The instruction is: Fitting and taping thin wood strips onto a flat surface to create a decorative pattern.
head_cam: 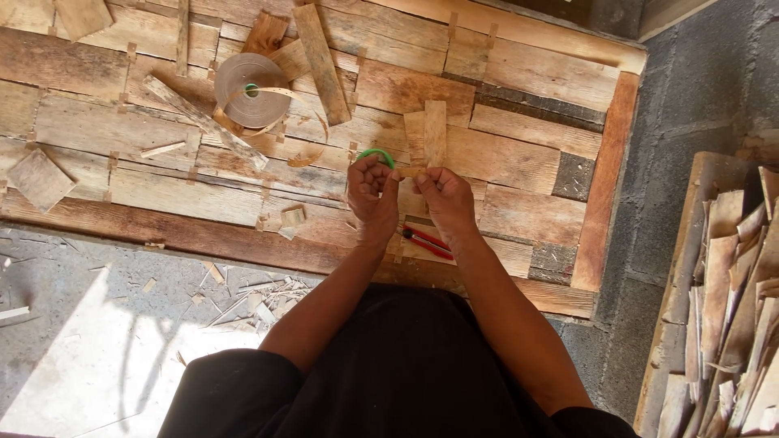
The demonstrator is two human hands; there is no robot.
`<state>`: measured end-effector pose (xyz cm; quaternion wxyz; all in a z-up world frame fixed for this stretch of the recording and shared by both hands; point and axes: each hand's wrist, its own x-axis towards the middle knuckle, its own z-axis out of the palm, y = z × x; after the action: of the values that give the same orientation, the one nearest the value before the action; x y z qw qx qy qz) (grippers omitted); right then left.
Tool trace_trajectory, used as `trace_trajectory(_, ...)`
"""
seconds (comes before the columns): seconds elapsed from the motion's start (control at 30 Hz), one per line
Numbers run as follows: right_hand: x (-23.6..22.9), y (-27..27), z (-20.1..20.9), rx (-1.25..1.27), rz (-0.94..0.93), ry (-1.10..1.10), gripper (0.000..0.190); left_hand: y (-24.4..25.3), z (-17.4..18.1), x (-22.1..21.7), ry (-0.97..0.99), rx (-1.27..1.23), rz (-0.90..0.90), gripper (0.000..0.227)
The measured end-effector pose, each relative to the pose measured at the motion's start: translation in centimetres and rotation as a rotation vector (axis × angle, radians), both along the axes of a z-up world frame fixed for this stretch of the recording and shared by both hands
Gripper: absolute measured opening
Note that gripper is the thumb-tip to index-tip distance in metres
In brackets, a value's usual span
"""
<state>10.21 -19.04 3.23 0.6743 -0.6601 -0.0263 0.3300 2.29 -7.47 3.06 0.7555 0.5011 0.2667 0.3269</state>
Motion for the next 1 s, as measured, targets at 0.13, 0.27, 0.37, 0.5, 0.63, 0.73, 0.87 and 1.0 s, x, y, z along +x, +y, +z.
trace_trajectory(0.13,1.3,-2.4,-0.2,0.129,-0.114,0.102,0.015,-3.0,-1.3,2.0,0.006,-0.021,-0.003,0.04)
trace_trajectory(0.27,3.2,-4.9,-1.5,0.118,-0.184,0.098,0.012,-5.5,-2.0,3.6,0.057,0.009,-0.043,0.039)
trace_trajectory(0.37,5.4,-7.0,-3.2,0.107,-0.175,0.019,0.011,-7.2,-2.4,4.7,0.116,0.081,-0.068,0.039)
trace_trajectory(0.5,9.8,-8.4,-3.4,-0.026,-0.208,-0.107,0.009,-8.3,-1.8,6.0,0.247,0.119,-0.163,0.04)
trace_trajectory(0.63,15.4,-8.7,-2.9,-0.404,0.04,-0.377,0.012,-8.1,-3.0,7.4,0.501,0.709,-0.363,0.031)
trace_trajectory(0.73,19.2,-7.9,-4.0,-0.608,0.268,-0.465,0.014,-8.5,-5.2,9.1,0.591,1.02,-0.596,0.041)
trace_trajectory(0.87,23.2,-6.2,-6.7,-0.698,0.493,-0.491,0.02,-8.5,-6.1,10.7,0.618,1.282,-0.672,0.041)
trace_trajectory(1.0,24.9,-4.7,-7.6,-0.787,0.636,-0.394,0.016,-8.4,-6.7,12.1,0.69,1.421,-0.749,0.048)
